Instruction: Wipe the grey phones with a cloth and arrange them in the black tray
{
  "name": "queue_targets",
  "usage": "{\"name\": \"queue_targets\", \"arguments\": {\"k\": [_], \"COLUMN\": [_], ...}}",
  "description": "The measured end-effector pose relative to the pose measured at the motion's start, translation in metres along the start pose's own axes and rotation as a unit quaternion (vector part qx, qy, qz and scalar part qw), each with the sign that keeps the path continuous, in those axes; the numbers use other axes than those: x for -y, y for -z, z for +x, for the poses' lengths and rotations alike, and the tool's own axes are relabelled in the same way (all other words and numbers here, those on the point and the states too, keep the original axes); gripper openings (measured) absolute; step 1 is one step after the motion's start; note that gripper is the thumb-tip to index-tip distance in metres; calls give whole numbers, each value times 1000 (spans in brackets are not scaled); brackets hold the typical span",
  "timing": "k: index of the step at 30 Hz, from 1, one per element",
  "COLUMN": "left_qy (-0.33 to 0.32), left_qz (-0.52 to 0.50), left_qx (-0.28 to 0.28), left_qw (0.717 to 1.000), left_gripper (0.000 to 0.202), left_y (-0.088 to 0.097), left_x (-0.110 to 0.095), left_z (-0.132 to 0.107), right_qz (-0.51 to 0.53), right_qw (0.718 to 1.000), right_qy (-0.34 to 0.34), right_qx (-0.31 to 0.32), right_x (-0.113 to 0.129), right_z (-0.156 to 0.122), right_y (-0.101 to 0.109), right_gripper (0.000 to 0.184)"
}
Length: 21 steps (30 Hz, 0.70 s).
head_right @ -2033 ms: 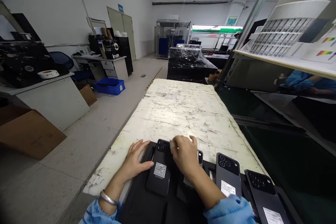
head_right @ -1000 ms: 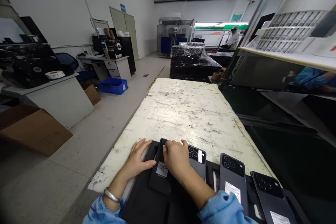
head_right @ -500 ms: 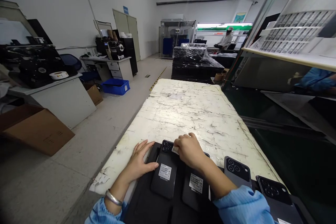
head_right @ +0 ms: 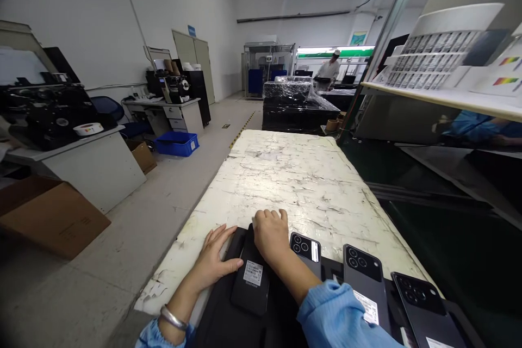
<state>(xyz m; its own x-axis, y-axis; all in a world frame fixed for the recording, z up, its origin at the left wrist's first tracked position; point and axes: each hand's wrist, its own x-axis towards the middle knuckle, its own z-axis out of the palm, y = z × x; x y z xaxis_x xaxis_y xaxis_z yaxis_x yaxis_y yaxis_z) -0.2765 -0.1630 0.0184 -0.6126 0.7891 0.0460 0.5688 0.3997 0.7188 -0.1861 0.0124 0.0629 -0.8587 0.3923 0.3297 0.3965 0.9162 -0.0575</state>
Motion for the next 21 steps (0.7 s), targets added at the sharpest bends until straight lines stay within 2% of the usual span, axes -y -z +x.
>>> {"name": "queue_targets", "arguments": {"k": [5, 7, 10, 14, 16, 18, 21], "left_qy": [0, 6, 5, -18, -17, -18, -18], "left_qz": [2, 2, 3, 11, 14, 19, 22], "left_qx": [-3, -2, -5, -19, -23, -29, -33], "left_qw": [1000, 1000, 1000, 1000, 999, 999, 999], "left_gripper": [80, 80, 80, 75, 73, 72, 73], "left_y": [-2, -3, -4, -7, -10, -12, -14], "left_x": [3, 3, 5, 11, 16, 21, 26], "left_z": [0, 0, 1, 4, 6, 7, 9], "right_qz": [-34, -40, -10, 16, 7, -2, -7], "right_qw": [999, 998, 998, 1000, 1000, 1000, 998], "right_qy": [-32, -42, -64, -9, 3, -14, -56], "right_qx": [-9, -13, -25, -13, -6, -9, -27], "right_x": [-35, -41, -30, -4, -5, -19, -54], "right_z": [-25, -31, -33, -32, -33, -37, -51], "right_y": [10, 15, 17, 12, 12, 18, 43], "right_gripper": [23, 22, 22, 17, 16, 18, 21]}}
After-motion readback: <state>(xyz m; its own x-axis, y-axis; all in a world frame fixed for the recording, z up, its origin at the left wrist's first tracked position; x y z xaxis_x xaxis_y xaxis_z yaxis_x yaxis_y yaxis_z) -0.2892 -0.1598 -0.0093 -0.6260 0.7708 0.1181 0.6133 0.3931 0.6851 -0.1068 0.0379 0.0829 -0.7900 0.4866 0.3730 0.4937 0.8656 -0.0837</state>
